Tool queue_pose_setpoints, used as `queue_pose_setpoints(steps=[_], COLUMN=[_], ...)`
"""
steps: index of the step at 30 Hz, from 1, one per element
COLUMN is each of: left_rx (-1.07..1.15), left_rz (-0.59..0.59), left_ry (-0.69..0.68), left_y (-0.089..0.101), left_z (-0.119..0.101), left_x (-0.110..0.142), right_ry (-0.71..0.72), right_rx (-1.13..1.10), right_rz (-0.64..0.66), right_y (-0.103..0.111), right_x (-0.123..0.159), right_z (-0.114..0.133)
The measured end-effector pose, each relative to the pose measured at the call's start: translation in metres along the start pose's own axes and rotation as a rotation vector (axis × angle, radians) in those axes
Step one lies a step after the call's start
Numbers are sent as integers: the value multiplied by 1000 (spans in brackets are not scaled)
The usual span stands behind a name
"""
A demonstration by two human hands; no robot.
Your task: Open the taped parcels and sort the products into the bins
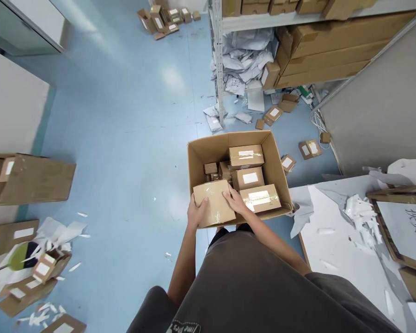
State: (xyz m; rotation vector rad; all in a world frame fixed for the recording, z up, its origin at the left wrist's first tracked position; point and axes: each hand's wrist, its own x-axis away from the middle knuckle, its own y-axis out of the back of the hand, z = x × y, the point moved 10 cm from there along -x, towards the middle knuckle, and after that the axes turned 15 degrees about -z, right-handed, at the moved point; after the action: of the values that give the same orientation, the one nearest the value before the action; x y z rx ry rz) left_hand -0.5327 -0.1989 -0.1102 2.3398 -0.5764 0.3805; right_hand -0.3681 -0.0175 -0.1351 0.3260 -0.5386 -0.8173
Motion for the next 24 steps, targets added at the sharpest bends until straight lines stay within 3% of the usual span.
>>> queue_pose_setpoints(steps=[4, 7, 10, 14, 17, 20, 22, 24], left_rx=[107, 245, 440, 669, 744, 708, 671, 582], left_rz=[-23, 25, 158, 327, 374, 409, 393, 358], left_ry=[-141, -206, -173, -43, 84, 213, 289, 338], left_y=[2, -14, -59, -153, -229, -289, -311, -320], left_z=[-47, -79, -101, -115, -110, -86, -62, -37], left_x=[-4, -11, -19, -30, -40, -49, -56, -63], right_ry=[102, 168, 230, 288, 266, 240, 257, 271], right_rx=[60, 102, 205, 395, 455, 435, 414, 407], right_rz=[-106, -200, -296, -394, -407, -347, -254, -173], right_y=[42, 79, 116, 159, 183, 186, 171, 149], right_x=[-12, -21, -28, -42, -62, -87, -101, -111], right_z=[40, 64, 76, 67, 37, 3, -14, -27])
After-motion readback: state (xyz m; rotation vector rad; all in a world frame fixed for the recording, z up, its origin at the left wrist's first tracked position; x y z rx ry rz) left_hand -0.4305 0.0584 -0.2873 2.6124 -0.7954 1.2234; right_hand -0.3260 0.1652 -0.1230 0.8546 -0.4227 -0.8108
